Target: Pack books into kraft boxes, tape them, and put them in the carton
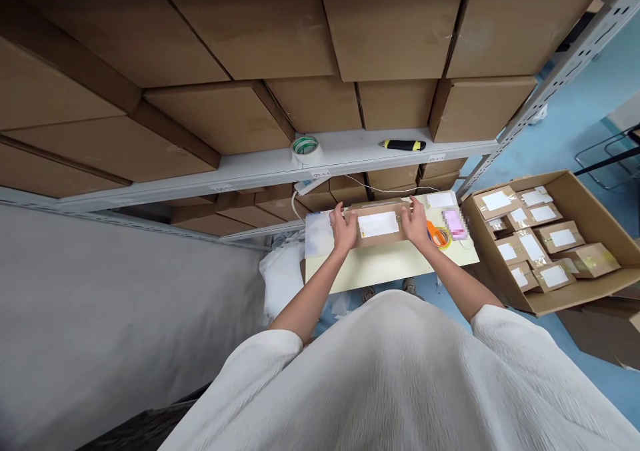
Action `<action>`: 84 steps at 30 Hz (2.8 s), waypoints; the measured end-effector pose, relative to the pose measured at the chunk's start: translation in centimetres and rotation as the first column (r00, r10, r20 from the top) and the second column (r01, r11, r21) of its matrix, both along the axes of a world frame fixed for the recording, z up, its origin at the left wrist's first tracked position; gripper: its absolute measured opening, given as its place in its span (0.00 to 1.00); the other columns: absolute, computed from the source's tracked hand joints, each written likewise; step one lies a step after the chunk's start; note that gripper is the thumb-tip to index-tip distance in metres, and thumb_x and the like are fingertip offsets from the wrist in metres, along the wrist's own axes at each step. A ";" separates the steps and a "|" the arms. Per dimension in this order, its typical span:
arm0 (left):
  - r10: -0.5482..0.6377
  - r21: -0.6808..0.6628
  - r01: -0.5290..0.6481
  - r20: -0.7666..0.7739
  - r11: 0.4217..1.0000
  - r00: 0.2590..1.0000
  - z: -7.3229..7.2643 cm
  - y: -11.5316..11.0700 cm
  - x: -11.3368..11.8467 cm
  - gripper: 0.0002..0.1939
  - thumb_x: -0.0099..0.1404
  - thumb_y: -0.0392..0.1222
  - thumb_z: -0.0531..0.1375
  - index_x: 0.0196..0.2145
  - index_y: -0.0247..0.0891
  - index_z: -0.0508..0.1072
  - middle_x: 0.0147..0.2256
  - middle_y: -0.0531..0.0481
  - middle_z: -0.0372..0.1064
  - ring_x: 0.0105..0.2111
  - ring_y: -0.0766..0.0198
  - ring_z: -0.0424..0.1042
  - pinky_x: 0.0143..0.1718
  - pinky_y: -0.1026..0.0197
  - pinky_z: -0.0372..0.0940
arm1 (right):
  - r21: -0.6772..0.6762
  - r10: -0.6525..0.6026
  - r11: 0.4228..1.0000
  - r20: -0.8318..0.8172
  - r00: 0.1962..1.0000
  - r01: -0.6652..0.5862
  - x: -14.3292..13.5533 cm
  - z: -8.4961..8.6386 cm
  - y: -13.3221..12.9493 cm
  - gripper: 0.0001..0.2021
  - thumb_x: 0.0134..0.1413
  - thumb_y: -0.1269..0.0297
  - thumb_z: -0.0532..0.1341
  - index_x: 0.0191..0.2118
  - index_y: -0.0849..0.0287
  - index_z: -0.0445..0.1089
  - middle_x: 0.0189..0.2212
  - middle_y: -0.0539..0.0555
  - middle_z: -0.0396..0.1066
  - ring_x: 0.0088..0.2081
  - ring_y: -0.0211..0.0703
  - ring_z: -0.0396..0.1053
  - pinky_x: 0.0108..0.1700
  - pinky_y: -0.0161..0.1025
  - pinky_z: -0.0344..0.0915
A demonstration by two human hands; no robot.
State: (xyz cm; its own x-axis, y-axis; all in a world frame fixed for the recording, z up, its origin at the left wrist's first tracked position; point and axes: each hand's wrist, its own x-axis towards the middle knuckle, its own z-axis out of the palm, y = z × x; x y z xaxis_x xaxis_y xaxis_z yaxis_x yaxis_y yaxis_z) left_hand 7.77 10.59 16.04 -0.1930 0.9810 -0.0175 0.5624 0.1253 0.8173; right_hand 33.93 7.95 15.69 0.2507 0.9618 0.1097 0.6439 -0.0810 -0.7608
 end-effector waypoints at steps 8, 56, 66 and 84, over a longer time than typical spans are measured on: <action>-0.038 -0.108 0.030 -0.069 0.994 0.997 -3.1 -3.8 -1.1 0.34 0.74 0.45 0.56 0.75 0.42 0.57 0.70 0.34 0.61 0.72 0.42 0.62 0.73 0.40 0.59 | -0.130 0.035 0.991 0.018 0.999 -0.032 -0.2 -1.5 -4.1 0.34 0.76 0.42 0.45 0.72 0.62 0.62 0.49 0.64 0.74 0.52 0.59 0.73 0.58 0.55 0.72; -0.388 0.025 0.396 -0.160 0.918 0.908 -0.1 -3.3 -4.0 0.23 0.76 0.40 0.52 0.64 0.45 0.74 0.63 0.41 0.74 0.67 0.46 0.69 0.72 0.41 0.63 | -0.082 0.301 0.952 0.071 0.951 -0.296 -0.6 0.3 -1.4 0.25 0.73 0.53 0.50 0.63 0.55 0.76 0.60 0.63 0.77 0.63 0.61 0.72 0.67 0.60 0.67; -0.479 -0.218 0.435 -0.222 0.874 0.849 -3.4 -4.0 -4.9 0.29 0.61 0.35 0.62 0.61 0.41 0.78 0.68 0.39 0.69 0.73 0.39 0.62 0.76 0.37 0.56 | -0.528 0.777 0.629 0.415 0.473 -0.571 -6.2 4.7 0.9 0.22 0.78 0.57 0.49 0.56 0.59 0.79 0.54 0.67 0.81 0.57 0.63 0.75 0.67 0.61 0.57; -0.511 -0.102 0.502 -0.241 0.859 0.825 -6.6 -5.1 -5.7 0.35 0.62 0.36 0.70 0.67 0.40 0.71 0.78 0.34 0.48 0.77 0.32 0.53 0.75 0.31 0.58 | -0.737 0.684 0.654 0.479 0.551 -0.171 -3.0 2.1 1.4 0.72 0.51 0.40 0.76 0.83 0.42 0.21 0.83 0.62 0.13 0.72 0.79 0.59 0.62 0.63 0.73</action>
